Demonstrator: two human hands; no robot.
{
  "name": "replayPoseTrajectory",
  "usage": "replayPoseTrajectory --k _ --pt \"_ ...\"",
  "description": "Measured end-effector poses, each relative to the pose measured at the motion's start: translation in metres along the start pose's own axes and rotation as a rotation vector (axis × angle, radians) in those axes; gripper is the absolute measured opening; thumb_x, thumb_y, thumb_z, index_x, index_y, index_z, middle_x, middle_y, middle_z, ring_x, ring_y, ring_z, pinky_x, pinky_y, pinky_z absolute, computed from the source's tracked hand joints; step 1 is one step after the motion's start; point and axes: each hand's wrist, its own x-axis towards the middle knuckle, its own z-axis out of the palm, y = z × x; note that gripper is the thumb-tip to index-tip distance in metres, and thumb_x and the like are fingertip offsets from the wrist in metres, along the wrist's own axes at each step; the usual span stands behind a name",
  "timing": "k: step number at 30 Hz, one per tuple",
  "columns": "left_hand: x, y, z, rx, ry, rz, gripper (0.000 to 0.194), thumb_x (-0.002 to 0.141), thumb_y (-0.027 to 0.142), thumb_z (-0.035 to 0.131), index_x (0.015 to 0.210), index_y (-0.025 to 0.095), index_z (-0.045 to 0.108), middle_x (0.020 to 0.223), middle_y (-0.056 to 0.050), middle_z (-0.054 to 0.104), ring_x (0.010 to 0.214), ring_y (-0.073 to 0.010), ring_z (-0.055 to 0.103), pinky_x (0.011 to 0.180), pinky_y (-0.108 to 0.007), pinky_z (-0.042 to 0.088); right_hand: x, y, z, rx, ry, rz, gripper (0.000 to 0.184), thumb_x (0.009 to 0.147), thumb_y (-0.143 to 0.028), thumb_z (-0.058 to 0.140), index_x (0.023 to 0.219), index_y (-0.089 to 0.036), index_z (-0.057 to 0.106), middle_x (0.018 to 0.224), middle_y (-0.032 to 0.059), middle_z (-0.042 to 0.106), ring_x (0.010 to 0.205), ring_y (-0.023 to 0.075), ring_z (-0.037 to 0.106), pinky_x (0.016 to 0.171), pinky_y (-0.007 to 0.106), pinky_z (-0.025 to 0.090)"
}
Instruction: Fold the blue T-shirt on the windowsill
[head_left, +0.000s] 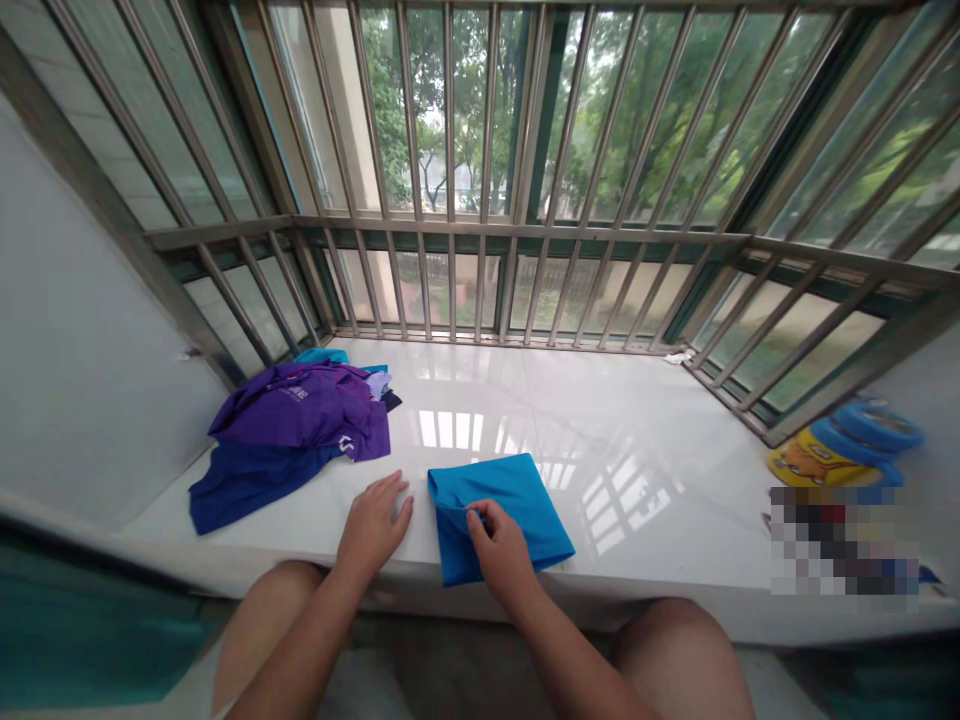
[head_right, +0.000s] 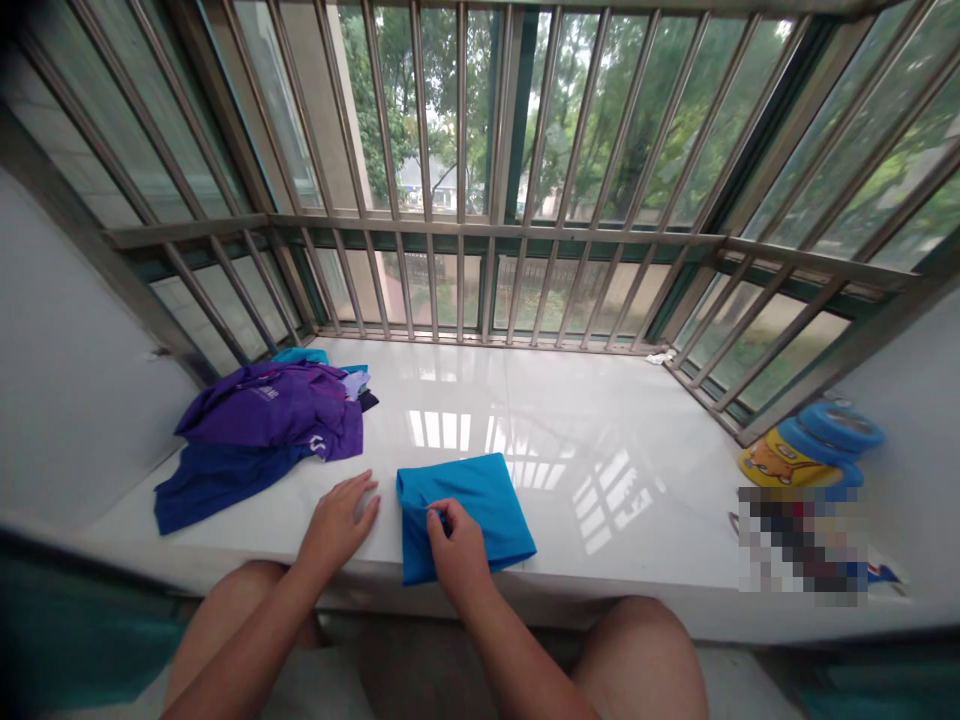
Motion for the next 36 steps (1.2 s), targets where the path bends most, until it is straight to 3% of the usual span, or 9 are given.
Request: replayPoseTrajectory --k 3,7,11,14,17,20,27,32,36 --pt "0.0 0.0 0.0 0.0 0.003 -0.005 0.036 0.103 0.041 0.055 0.123 0.021 0.077 0.145 -0.013 0.073 0.133 -0.0355 0.068 0.111 -0.056 0.055 -0.008 0.001 -0.008 -0.093 -0.023 -0.212 0.03 0.11 -0.036 0.05 0.122 -0.022 0.074 0.112 0.0079 0.082 0.101 0.0251 0.079 0.092 0.037 0.061" --pt "0.0 0.001 0.0 0.0 0.008 -0.011 0.035 0.103 0.04 0.054 0.123 0.022 0.077 0.145 -0.012 0.073 0.134 -0.0351 0.067 0.111 -0.055 0.055 -0.031 0.024 0.003 -0.381 -0.214 -0.587 0.026 0.102 -0.021 0.064 0.127 -0.026 0.072 0.146 0.0087 0.073 0.141 0.031 0.065 0.126 0.054 0.044" --pt "-0.001 0.002 -0.001 -0.003 0.008 -0.009 0.035 0.104 0.04 0.054 0.124 0.021 0.077 0.145 -0.012 0.073 0.133 -0.0352 0.067 0.112 -0.057 0.054 -0.049 0.062 0.03 -0.571 -0.23 -0.763 0.04 0.093 -0.025 0.079 0.132 -0.026 0.07 0.162 0.0107 0.058 0.15 0.0372 0.055 0.126 0.062 0.044" --pt "-0.001 0.002 -0.001 -0.01 0.011 -0.004 0.035 0.104 0.039 0.054 0.124 0.021 0.077 0.145 -0.013 0.073 0.133 -0.0349 0.067 0.112 -0.057 0.054 -0.05 0.076 0.04 -0.558 -0.107 -0.788 0.027 0.099 -0.01 0.063 0.118 -0.027 0.074 0.148 0.0081 0.071 0.141 0.0303 0.065 0.122 0.054 0.05" --pt "-0.001 0.0 0.0 -0.012 0.017 0.003 0.035 0.103 0.039 0.054 0.122 0.022 0.077 0.145 -0.013 0.073 0.132 -0.0348 0.068 0.111 -0.056 0.055 -0.042 0.063 0.029 -0.454 -0.124 -0.664 0.032 0.101 -0.009 0.054 0.119 -0.025 0.074 0.141 0.0095 0.076 0.129 0.0272 0.073 0.111 0.043 0.059" --pt "0.0 -0.002 0.001 -0.011 0.028 0.012 0.035 0.103 0.041 0.054 0.121 0.023 0.078 0.143 -0.012 0.074 0.13 -0.035 0.069 0.11 -0.056 0.056 -0.024 0.028 0.003 -0.264 -0.107 -0.372 0.025 0.102 -0.021 0.056 0.121 -0.025 0.073 0.125 0.0086 0.081 0.107 0.0267 0.08 0.091 0.036 0.064" --pt "0.0 -0.008 0.005 -0.009 0.031 0.021 0.037 0.102 0.043 0.053 0.12 0.023 0.078 0.142 -0.012 0.075 0.129 -0.0351 0.07 0.109 -0.055 0.058 0.043 -0.026 -0.074 0.513 0.295 0.157 0.043 0.089 -0.058 0.075 0.112 -0.023 0.062 0.073 -0.0038 0.067 0.06 0.017 0.061 0.055 0.027 0.049" --pt "0.0 -0.009 0.006 0.002 0.039 0.017 0.037 0.102 0.043 0.053 0.119 0.024 0.079 0.141 -0.011 0.076 0.129 -0.0346 0.071 0.108 -0.054 0.059 0.072 0.013 -0.14 0.816 0.481 0.259 0.066 0.07 -0.06 0.088 0.116 -0.026 0.055 0.083 -0.004 0.069 0.067 0.0161 0.064 0.058 0.026 0.052" --pt "-0.001 -0.01 0.007 -0.002 0.045 0.025 0.037 0.102 0.044 0.052 0.119 0.024 0.079 0.14 -0.011 0.076 0.129 -0.0348 0.071 0.108 -0.054 0.059 0.06 0.077 -0.201 0.268 0.606 0.452 0.05 0.082 -0.058 0.064 0.117 -0.023 0.053 0.094 0.0042 0.072 0.086 0.0239 0.072 0.074 0.036 0.06"
